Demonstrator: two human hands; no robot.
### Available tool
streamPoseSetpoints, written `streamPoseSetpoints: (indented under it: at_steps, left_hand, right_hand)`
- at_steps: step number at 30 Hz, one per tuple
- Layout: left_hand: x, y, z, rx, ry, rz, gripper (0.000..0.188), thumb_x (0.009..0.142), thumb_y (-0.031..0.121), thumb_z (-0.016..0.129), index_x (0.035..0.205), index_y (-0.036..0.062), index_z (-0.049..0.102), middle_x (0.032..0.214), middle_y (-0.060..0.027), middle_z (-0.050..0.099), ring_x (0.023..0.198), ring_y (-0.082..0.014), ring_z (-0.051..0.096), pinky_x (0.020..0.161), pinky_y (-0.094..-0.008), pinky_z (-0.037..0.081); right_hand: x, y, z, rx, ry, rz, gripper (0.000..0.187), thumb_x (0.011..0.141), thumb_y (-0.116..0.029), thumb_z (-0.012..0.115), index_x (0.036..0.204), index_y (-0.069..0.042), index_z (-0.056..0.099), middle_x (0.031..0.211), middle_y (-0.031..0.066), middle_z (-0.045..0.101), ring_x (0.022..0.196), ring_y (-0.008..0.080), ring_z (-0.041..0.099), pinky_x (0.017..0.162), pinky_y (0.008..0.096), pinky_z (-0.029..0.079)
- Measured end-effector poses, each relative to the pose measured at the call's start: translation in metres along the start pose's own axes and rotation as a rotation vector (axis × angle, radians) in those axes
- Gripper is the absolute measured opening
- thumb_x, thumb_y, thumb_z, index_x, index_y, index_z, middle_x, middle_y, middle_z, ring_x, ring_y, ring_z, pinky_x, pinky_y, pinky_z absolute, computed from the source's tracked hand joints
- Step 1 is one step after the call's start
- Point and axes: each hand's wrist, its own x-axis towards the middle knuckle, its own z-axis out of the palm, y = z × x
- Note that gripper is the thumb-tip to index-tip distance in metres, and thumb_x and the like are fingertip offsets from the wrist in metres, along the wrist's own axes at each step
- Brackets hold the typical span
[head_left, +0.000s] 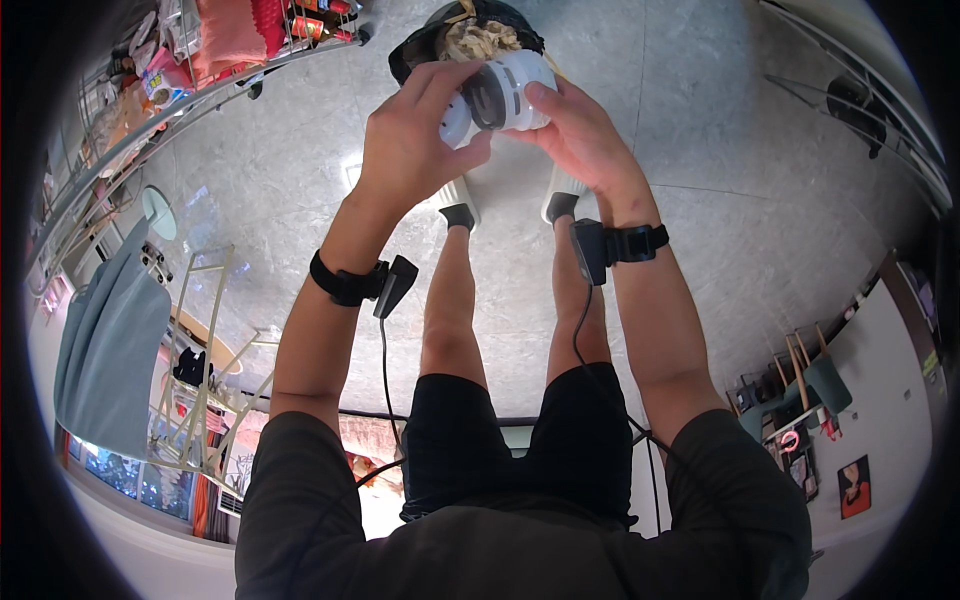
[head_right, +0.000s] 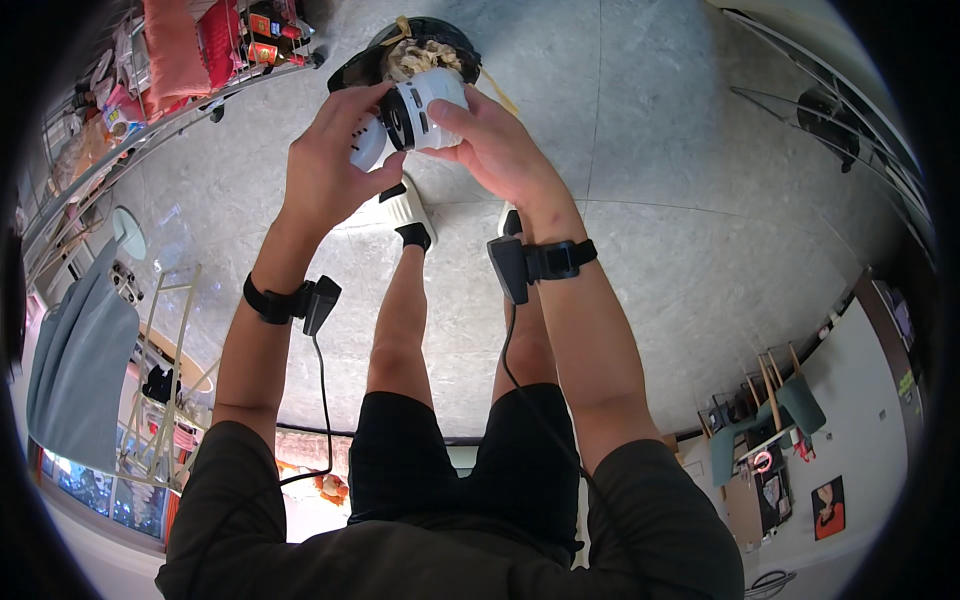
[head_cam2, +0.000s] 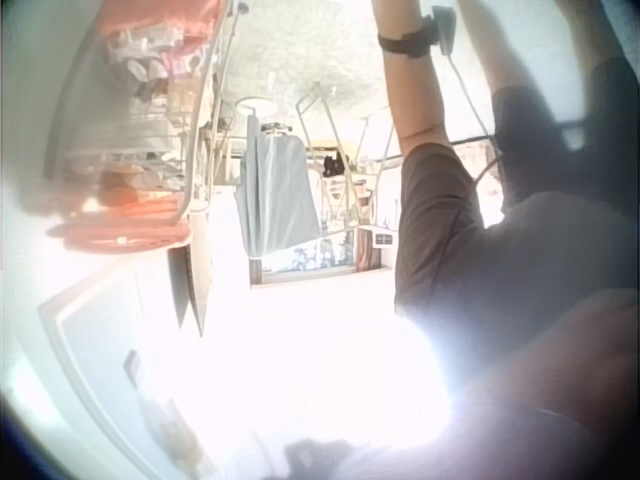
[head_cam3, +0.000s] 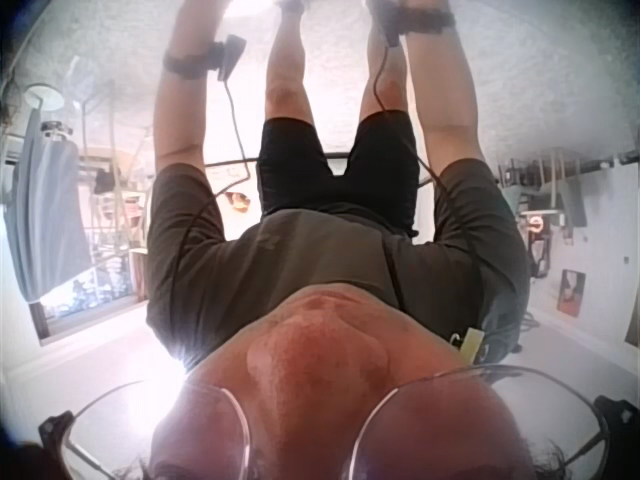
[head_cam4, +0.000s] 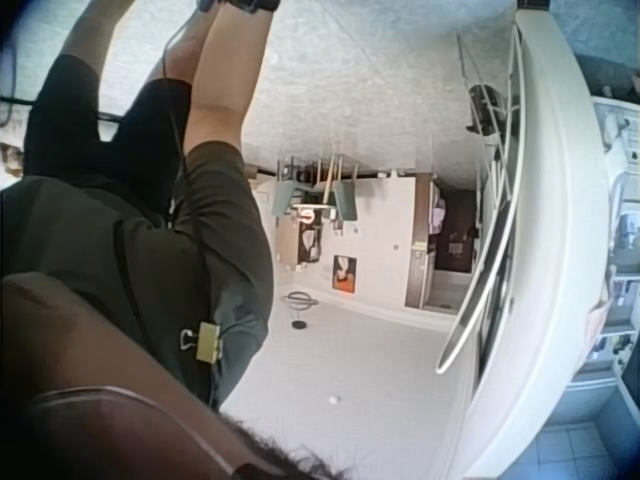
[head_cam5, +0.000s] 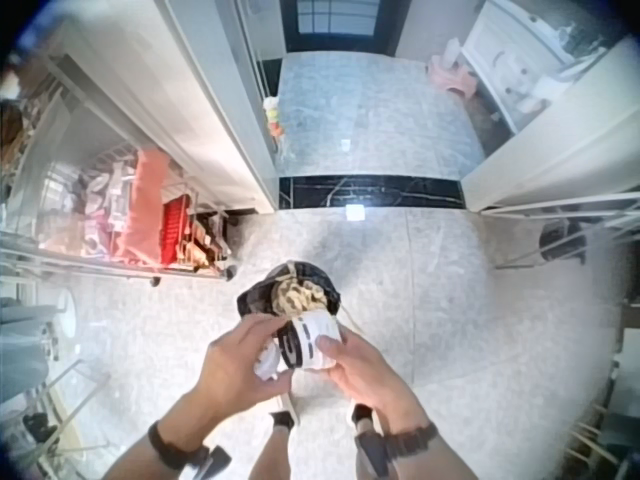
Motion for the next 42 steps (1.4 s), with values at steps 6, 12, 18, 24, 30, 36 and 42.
streamPoseSetpoints:
  at_steps: [6,12,18,24,30,36,42]
  left_hand:
    - [0.002,-0.002,0.004,-0.085,-0.032,-0.091,0.067,0.072,0.014,0.087,0.134,0.0052,0.065,0.114,-0.0113,0.072,0.099,-0.0242,0.074,0.089,-0.0347,0.06]
    - [0.0,-0.011,0.006,-0.207,-0.082,-0.177,0.067,0.076,0.016,0.088,0.137,0.0016,0.064,0.114,-0.0136,0.075,0.103,-0.0206,0.073,0.091,-0.0336,0.058]
    - [0.002,-0.008,0.005,-0.351,-0.13,-0.327,0.064,0.08,0.014,0.084,0.138,0.0001,0.063,0.112,-0.0113,0.075,0.103,-0.0178,0.071,0.093,-0.0328,0.056]
    - [0.0,-0.021,0.009,-0.722,-0.142,-0.423,0.06,0.088,0.016,0.076,0.142,-0.0037,0.058,0.116,-0.015,0.073,0.108,-0.0189,0.069,0.098,-0.0331,0.054]
    - [-0.009,-0.041,0.006,-1.467,-0.222,-0.704,0.065,0.094,0.044,0.058,0.141,-0.0013,0.058,0.128,-0.0195,0.069,0.114,-0.0278,0.069,0.099,-0.0412,0.056]
    - [-0.018,-0.053,0.009,-1.757,-0.271,-0.649,0.077,0.089,0.055,0.057,0.142,-0.0015,0.057,0.131,-0.0206,0.068,0.113,-0.0323,0.07,0.1,-0.0491,0.056]
    - [-0.014,-0.047,0.003,-1.089,-0.113,-0.542,0.059,0.094,0.028,0.067,0.145,-0.0005,0.056,0.13,-0.0137,0.066,0.109,-0.0222,0.068,0.099,-0.0395,0.055]
  right_hand:
    - [0.0,0.003,0.001,-0.002,-0.004,-0.05,0.066,0.102,-0.028,0.069,0.153,0.0,0.039,0.143,0.0124,0.055,0.133,0.0234,0.056,0.119,0.0472,0.042]
    - [-0.002,0.002,0.002,-0.02,-0.03,-0.085,0.071,0.097,-0.025,0.074,0.154,-0.001,0.038,0.142,0.0112,0.056,0.134,0.0223,0.055,0.117,0.0437,0.043]
    - [0.002,0.007,-0.008,-0.04,-0.077,-0.124,0.078,0.094,-0.032,0.078,0.156,-0.005,0.038,0.147,0.0088,0.055,0.137,0.0225,0.052,0.119,0.0466,0.039]
    - [0.006,0.009,-0.009,-0.062,-0.018,-0.158,0.075,0.093,-0.029,0.078,0.154,-0.003,0.041,0.144,0.0097,0.058,0.136,0.0237,0.054,0.117,0.0489,0.042]
    - [0.004,-0.002,-0.008,0.236,-0.024,-0.092,0.062,0.101,-0.038,0.064,0.148,-0.002,0.048,0.141,0.0129,0.06,0.132,0.0275,0.058,0.115,0.0539,0.045]
    - [0.003,-0.003,-0.004,-0.031,0.017,-0.065,0.05,0.101,-0.036,0.062,0.14,-0.006,0.057,0.132,0.0117,0.066,0.121,0.0267,0.063,0.103,0.0483,0.053]
    - [-0.009,-0.025,0.016,0.002,-0.117,-0.084,0.057,0.1,-0.032,0.059,0.149,-0.004,0.052,0.134,0.0138,0.065,0.125,0.0251,0.063,0.1,0.0463,0.056]
